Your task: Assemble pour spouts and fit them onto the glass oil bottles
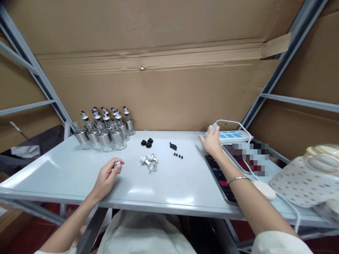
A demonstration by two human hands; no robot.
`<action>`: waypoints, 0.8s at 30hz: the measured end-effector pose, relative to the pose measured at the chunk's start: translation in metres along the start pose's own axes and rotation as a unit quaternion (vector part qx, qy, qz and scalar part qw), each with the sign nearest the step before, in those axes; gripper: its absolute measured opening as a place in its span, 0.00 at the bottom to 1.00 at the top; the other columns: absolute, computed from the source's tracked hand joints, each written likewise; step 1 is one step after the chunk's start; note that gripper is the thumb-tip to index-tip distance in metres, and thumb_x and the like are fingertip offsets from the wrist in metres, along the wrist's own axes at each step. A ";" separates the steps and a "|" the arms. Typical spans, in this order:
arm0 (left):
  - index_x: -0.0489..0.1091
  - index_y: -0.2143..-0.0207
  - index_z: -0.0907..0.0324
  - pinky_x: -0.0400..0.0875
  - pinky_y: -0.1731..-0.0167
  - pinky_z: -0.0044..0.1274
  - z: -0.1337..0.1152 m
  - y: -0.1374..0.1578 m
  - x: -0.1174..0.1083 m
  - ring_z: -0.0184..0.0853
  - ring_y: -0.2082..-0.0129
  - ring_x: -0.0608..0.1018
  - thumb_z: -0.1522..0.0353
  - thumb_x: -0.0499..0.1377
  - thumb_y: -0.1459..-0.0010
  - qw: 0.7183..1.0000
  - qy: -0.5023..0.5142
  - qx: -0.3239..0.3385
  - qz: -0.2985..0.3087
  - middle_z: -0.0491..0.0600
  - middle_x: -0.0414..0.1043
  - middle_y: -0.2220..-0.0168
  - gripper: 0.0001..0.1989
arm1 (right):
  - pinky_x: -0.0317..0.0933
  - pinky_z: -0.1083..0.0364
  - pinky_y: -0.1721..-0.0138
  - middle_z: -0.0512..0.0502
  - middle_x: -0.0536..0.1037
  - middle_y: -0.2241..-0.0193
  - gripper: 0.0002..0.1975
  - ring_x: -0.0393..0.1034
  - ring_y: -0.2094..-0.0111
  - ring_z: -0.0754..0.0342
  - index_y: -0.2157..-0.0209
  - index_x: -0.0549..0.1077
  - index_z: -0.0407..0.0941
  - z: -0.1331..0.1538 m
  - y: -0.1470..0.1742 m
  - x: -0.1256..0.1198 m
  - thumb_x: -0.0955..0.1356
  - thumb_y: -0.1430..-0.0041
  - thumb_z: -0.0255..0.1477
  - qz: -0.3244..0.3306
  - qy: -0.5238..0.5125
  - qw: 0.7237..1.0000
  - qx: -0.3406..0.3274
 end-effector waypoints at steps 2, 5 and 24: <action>0.68 0.66 0.60 0.61 0.76 0.20 -0.004 -0.005 0.001 0.27 0.76 0.66 0.63 0.49 0.38 1.000 -0.016 0.017 0.015 0.47 0.66 0.71 0.12 | 0.45 0.39 0.40 0.18 0.47 0.38 0.31 0.41 0.35 0.33 0.46 0.61 0.29 0.030 0.002 -0.002 0.64 0.47 0.35 -0.017 -0.015 0.998 -0.054; 0.68 0.67 0.60 0.62 0.74 0.20 -0.014 -0.015 0.001 0.28 0.75 0.67 0.65 0.49 0.37 0.996 -0.049 0.069 0.031 0.47 0.67 0.71 0.12 | 0.52 0.42 0.43 0.24 0.61 0.43 0.19 0.55 0.40 0.37 0.54 0.69 0.36 0.100 0.020 -0.010 0.63 0.45 0.34 -0.004 -0.057 0.988 -0.146; 0.57 0.49 0.56 0.64 0.80 0.19 -0.048 -0.058 0.034 0.27 0.79 0.72 0.66 0.52 0.40 0.902 -0.291 0.308 0.081 0.52 0.68 0.57 0.16 | 0.47 0.59 0.76 0.54 0.62 0.84 0.10 0.55 0.80 0.59 0.81 0.61 0.44 0.251 0.133 0.009 0.60 0.48 0.30 0.289 -0.363 0.853 -0.239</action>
Point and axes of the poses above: each hand's wrist, its own y-axis away from the middle knuckle, its own x-axis out of the palm, z = x × y, the point moved 4 cm from there along -y, towards the middle knuckle
